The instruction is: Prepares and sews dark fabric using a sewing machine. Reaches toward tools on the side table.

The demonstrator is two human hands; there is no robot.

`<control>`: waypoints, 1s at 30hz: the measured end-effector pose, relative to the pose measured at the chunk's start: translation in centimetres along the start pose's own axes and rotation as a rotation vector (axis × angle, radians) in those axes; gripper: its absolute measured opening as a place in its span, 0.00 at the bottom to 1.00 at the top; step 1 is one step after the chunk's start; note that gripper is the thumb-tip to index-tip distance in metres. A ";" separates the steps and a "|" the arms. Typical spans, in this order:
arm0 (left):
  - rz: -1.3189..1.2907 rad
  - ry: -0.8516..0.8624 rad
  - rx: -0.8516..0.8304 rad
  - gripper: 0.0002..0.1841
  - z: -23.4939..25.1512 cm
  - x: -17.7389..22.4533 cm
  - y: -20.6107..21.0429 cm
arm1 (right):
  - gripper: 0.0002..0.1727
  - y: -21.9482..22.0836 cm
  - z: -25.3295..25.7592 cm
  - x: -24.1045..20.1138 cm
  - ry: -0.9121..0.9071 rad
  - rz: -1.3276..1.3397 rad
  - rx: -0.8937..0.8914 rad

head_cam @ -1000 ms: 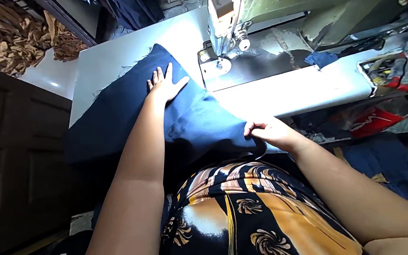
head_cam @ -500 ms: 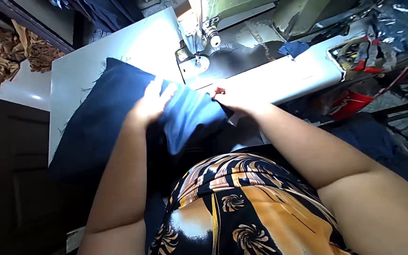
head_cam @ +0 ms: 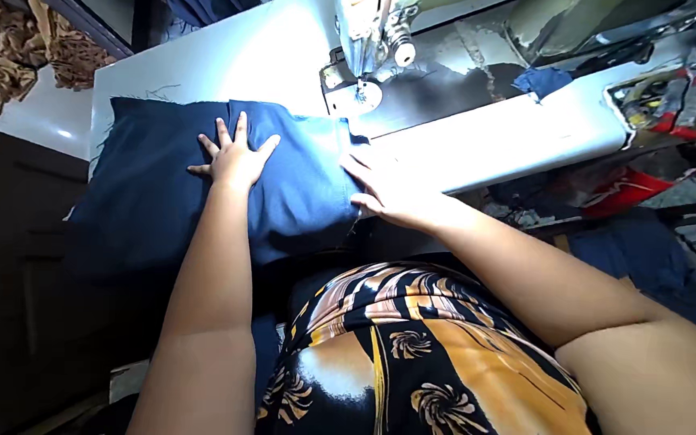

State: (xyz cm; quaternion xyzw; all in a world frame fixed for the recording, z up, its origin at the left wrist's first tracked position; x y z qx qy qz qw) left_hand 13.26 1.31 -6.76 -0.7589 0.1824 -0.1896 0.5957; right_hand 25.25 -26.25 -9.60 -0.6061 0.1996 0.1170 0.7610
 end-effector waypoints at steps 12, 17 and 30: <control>-0.026 0.008 0.021 0.50 0.1 -0.7 0.1 | 0.61 -1.1 1.6 2.2 0.333 -0.168 0.016; -0.035 0.016 0.032 0.50 0.8 -1.1 0.0 | 0.34 -0.6 1.1 3.3 0.288 -0.145 0.129; -0.010 -0.005 0.027 0.50 1.2 -1.1 0.1 | 0.29 -1.1 0.9 2.8 0.261 -0.099 0.176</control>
Point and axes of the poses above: each hand's wrist, its own z-axis towards the middle knuckle, its own y-axis out of the palm, x = y × z, the point moved 2 cm from there along z, towards the middle knuckle, and after that the axes turned 3 degrees about -x, right-handed, at the moved point
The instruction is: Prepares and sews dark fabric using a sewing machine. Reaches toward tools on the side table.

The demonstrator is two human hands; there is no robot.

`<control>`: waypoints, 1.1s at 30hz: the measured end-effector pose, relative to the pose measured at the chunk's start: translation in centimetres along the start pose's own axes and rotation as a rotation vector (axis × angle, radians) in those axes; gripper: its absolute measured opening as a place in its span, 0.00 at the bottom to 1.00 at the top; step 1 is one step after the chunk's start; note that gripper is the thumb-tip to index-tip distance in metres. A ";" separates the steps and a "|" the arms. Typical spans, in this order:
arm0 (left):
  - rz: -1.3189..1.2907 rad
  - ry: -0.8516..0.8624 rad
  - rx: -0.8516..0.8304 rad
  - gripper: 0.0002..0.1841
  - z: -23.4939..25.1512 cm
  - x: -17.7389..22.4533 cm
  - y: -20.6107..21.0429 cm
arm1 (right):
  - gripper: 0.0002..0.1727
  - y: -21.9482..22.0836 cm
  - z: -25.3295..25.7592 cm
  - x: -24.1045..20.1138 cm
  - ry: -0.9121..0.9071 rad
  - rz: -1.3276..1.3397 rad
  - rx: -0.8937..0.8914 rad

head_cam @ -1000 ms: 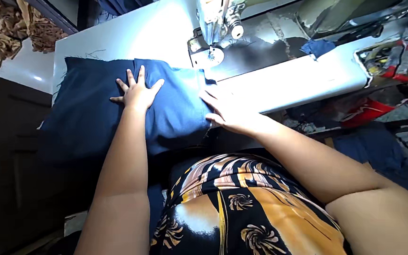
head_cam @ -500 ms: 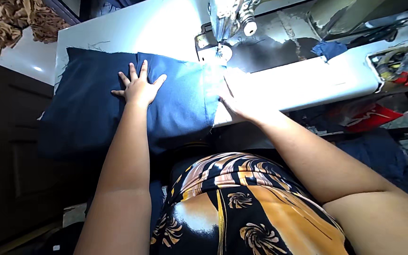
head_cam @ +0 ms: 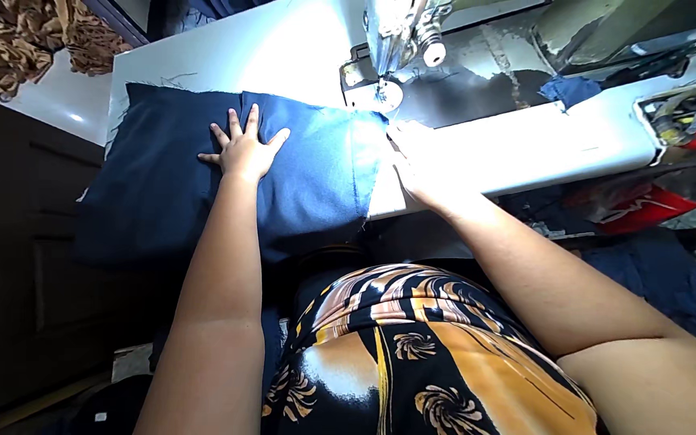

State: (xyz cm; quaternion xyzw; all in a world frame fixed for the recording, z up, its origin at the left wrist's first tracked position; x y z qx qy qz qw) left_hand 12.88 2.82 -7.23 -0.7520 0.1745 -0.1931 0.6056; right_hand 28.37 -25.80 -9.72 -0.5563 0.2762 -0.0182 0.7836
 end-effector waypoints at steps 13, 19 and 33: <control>0.007 -0.004 -0.012 0.48 0.4 -0.1 -0.3 | 0.28 0.6 0.0 0.6 -0.016 0.038 0.035; -0.031 -0.091 -0.008 0.49 3.1 -2.1 -1.3 | 0.26 -0.6 -0.3 -0.2 -0.015 0.049 0.036; -0.068 -0.150 0.006 0.50 8.5 -3.9 -2.6 | 0.27 -0.2 -0.4 -1.0 0.024 -0.032 -0.042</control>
Point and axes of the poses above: each hand's wrist, its own z-axis towards the middle knuckle, its own y-axis out of the palm, x = y × z, the point moved 2 cm from there along z, towards the middle knuckle, and after that the axes turned 3 degrees about -x, right-handed, at the moved point
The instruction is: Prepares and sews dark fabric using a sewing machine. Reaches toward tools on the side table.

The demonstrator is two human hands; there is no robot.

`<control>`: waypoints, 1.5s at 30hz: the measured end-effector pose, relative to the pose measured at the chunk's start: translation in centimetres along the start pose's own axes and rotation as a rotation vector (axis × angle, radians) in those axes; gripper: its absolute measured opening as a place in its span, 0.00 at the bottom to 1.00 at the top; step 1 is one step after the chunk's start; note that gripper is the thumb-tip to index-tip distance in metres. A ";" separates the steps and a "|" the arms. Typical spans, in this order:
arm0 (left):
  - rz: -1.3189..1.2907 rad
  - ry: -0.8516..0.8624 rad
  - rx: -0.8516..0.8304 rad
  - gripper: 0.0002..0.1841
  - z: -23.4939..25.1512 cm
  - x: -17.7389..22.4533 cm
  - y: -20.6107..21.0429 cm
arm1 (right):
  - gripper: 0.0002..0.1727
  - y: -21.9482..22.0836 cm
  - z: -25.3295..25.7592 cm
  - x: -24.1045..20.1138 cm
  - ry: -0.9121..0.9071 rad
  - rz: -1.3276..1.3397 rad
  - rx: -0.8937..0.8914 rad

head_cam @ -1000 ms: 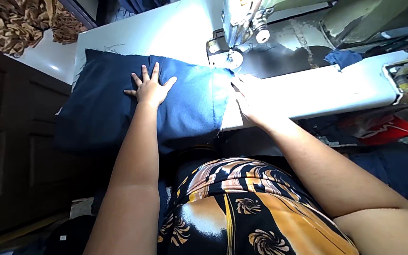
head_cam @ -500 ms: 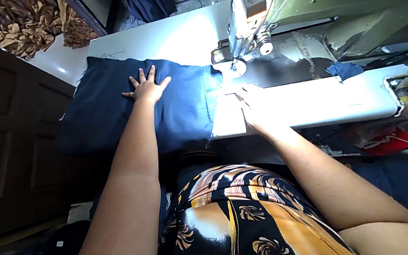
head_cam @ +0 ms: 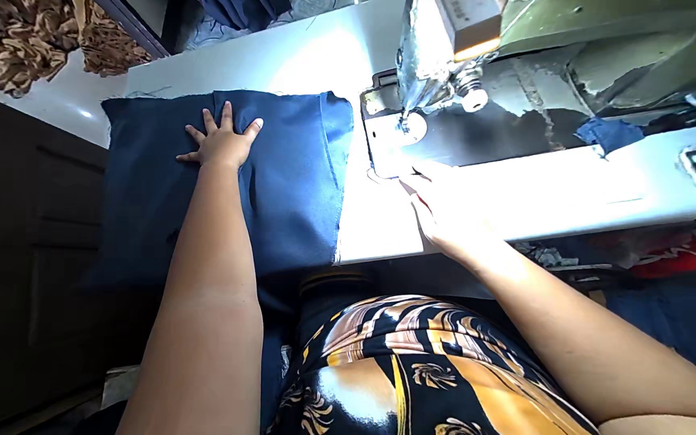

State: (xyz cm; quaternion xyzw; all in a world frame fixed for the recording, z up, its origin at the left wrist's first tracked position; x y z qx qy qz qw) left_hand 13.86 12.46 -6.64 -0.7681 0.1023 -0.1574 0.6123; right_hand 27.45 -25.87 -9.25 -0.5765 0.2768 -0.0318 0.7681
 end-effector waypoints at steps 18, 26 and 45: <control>0.139 0.575 -0.005 0.49 -11.4 1.2 3.1 | 0.26 0.3 0.2 1.4 -0.040 0.172 0.117; 0.173 1.006 -0.118 0.49 -23.4 4.9 6.9 | 0.26 -0.6 0.6 0.3 -0.270 0.251 0.087; 0.014 0.257 0.005 0.42 -10.9 0.7 3.4 | 0.24 0.5 -1.2 0.8 -0.328 0.308 -0.144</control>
Point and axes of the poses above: each hand's wrist, its own z-axis towards the middle knuckle, its own y-axis out of the palm, x = y × z, the point moved 2 cm from there along z, towards the middle knuckle, and after that the axes turned 3 degrees about -x, right-handed, at the moved point
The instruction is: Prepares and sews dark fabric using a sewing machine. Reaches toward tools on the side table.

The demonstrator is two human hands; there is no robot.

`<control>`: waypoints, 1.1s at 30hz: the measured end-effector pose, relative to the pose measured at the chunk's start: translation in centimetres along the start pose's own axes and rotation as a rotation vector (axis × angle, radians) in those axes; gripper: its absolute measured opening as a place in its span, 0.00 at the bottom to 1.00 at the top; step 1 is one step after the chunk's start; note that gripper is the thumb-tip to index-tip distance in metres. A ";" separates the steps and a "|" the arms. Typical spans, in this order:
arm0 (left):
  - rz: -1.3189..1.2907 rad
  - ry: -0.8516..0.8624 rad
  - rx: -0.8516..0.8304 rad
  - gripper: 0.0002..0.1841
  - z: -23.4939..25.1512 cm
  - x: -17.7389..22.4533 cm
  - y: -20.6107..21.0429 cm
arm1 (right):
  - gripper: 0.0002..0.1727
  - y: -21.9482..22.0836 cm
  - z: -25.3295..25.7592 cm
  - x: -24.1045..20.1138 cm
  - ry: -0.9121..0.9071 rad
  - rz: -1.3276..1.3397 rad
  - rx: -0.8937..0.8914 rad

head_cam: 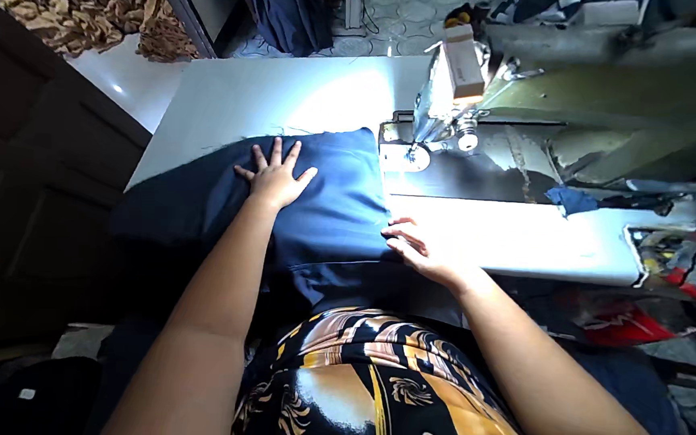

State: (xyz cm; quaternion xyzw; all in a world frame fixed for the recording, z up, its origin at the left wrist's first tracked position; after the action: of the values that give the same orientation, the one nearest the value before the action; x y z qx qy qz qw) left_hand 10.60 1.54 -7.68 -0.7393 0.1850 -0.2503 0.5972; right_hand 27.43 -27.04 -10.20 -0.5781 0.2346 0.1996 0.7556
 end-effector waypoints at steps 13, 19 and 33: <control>-0.173 0.513 0.237 0.26 -0.8 -3.4 -1.7 | 0.29 1.2 3.9 -0.3 0.030 -0.252 0.006; -0.189 -0.535 0.183 0.34 -8.1 -19.3 -3.3 | 0.28 1.0 3.9 -0.5 0.058 -0.279 0.003; -0.048 -0.120 0.140 0.33 2.6 -13.7 -6.0 | 0.50 1.1 4.4 -1.0 0.234 -0.261 0.010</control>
State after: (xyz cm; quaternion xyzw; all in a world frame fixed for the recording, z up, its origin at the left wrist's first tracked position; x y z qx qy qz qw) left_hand 1.00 12.75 -4.25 -0.7137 0.1131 -0.2323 0.6511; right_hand 26.53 -22.50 -9.53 -0.6191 0.2449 0.0297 0.7456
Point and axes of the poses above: each hand's wrist, its own z-axis towards the middle knuckle, its own y-axis out of the palm, x = y × z, the point moved 2 cm from there along z, towards the middle knuckle, and after that the axes turned 3 degrees about -x, right-handed, at the moved point
